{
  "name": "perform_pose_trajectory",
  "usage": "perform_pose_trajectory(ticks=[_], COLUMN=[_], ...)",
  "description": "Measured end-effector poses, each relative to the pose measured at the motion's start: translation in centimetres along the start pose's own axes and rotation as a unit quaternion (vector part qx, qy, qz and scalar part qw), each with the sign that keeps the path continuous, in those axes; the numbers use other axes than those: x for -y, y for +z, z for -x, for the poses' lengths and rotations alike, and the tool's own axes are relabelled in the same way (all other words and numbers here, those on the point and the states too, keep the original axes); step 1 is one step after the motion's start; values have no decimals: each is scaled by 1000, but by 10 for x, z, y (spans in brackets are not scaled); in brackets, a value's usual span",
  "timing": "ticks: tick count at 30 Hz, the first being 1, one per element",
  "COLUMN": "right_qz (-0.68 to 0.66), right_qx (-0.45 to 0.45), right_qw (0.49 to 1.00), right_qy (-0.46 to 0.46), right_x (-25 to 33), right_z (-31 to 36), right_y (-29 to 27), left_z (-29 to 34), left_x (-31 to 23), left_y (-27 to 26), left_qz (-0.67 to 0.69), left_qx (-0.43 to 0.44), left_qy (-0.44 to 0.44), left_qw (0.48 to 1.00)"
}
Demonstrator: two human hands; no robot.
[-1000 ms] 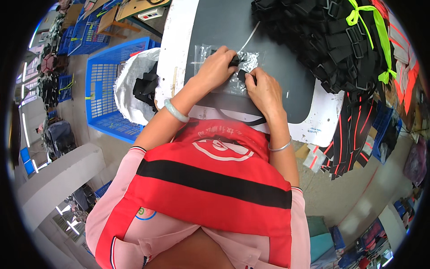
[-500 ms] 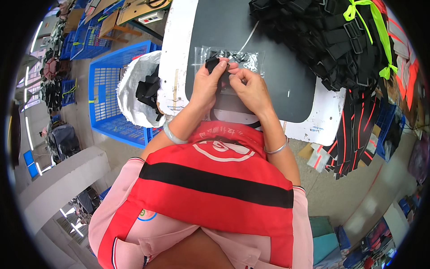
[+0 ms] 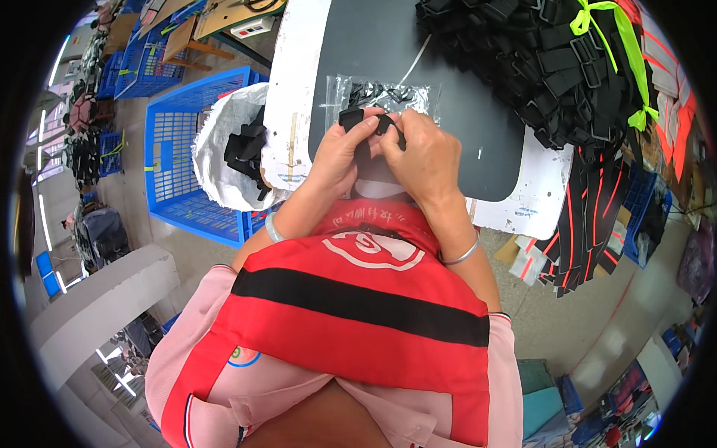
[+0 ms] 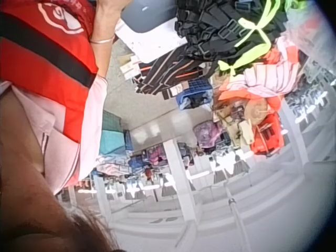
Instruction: The recorder is inspecting and organizing black nylon straps and plastic buckles at a factory workbench.
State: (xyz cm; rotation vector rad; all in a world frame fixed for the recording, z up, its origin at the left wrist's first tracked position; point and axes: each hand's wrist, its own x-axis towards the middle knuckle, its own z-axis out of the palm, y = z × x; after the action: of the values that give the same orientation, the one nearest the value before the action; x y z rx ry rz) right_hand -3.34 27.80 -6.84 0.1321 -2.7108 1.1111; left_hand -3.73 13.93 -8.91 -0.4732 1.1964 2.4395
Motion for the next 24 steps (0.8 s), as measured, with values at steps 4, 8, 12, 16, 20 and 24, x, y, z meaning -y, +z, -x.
perform_pose_trajectory(ticks=[4,8,12,16,20,24], right_qz=[24,14,18,6,-104,-153], right_qx=[-11,-40,-40,-11,-3,50], right_qw=[998,996,995,997,994,986], right_qy=[-50,-80,-92,-73,15,53], right_x=[4,-1,-3,-3,-6,-12], right_z=[2,4,5,8,7,4], right_y=[2,14,19,22,18,9], left_z=[-1,-3,1,2,7,15], left_x=[7,14,16,16,7,-5], left_y=[-1,0,5,6,1,-6], left_qz=[-2,-67,-128,-127,-83,8], left_qx=[-20,-54,-65,-65,-48,9], left_qy=[57,96,132,152,72,2], left_qw=[998,992,981,978,993,1000])
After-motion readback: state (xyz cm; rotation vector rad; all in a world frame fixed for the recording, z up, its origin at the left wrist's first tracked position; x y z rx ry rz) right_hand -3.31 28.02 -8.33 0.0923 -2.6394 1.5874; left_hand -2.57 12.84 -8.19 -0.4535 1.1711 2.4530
